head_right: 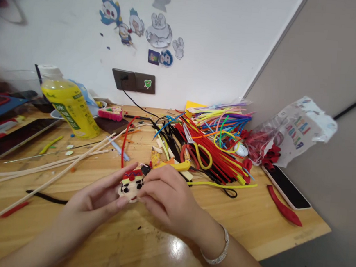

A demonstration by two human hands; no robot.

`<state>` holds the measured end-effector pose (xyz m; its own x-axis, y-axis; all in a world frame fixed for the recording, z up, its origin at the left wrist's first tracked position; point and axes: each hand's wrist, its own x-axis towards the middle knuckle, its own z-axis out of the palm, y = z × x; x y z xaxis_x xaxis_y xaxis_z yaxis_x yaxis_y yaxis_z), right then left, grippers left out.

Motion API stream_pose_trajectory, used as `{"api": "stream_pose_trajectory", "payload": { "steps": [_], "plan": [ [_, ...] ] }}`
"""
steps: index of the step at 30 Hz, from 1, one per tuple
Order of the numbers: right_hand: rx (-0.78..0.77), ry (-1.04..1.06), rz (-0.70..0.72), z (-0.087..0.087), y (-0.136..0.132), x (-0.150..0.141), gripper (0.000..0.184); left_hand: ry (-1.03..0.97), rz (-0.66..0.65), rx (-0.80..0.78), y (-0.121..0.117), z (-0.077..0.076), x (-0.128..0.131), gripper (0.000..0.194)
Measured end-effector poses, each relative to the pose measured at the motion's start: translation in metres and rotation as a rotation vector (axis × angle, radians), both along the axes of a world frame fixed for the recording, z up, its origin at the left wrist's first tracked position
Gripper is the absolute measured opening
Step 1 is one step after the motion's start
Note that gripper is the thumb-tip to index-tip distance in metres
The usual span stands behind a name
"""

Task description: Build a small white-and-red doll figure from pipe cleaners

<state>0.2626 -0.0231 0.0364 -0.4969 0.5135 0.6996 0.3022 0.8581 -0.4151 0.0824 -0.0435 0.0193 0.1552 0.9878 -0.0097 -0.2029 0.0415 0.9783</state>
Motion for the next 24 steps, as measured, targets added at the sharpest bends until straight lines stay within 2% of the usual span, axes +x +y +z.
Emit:
{"api": "stream_pose_trajectory", "payload": {
  "steps": [5,8,11,14,16,18,21,24],
  "plan": [
    [-0.148,0.167,0.053,0.004,-0.001,0.002,0.012,-0.087,-0.028,-0.04,-0.001,0.01,0.002,0.052],
    [-0.305,0.35,0.093,-0.001,0.002,0.002,0.011,-0.097,0.002,-0.104,-0.004,0.015,0.003,0.048],
    [-0.494,0.539,0.205,-0.009,0.007,0.001,0.016,-0.083,0.018,-0.118,-0.005,0.018,0.005,0.048],
    [-0.629,0.568,0.306,-0.014,0.009,0.0,0.023,-0.07,0.018,-0.083,-0.005,0.017,0.004,0.049],
    [-0.632,0.51,0.297,-0.014,0.008,-0.001,0.028,-0.072,0.02,-0.077,-0.003,0.015,0.003,0.05],
    [-0.553,0.444,0.222,-0.012,0.007,0.0,0.027,-0.078,0.018,-0.066,0.0,0.01,0.001,0.05],
    [-0.429,0.406,0.096,-0.01,0.006,0.0,0.013,-0.091,0.012,-0.011,0.005,0.003,-0.002,0.053],
    [-0.341,0.357,0.083,-0.009,0.003,-0.001,0.004,-0.102,0.056,0.002,0.007,0.002,-0.002,0.055]
  ]
}}
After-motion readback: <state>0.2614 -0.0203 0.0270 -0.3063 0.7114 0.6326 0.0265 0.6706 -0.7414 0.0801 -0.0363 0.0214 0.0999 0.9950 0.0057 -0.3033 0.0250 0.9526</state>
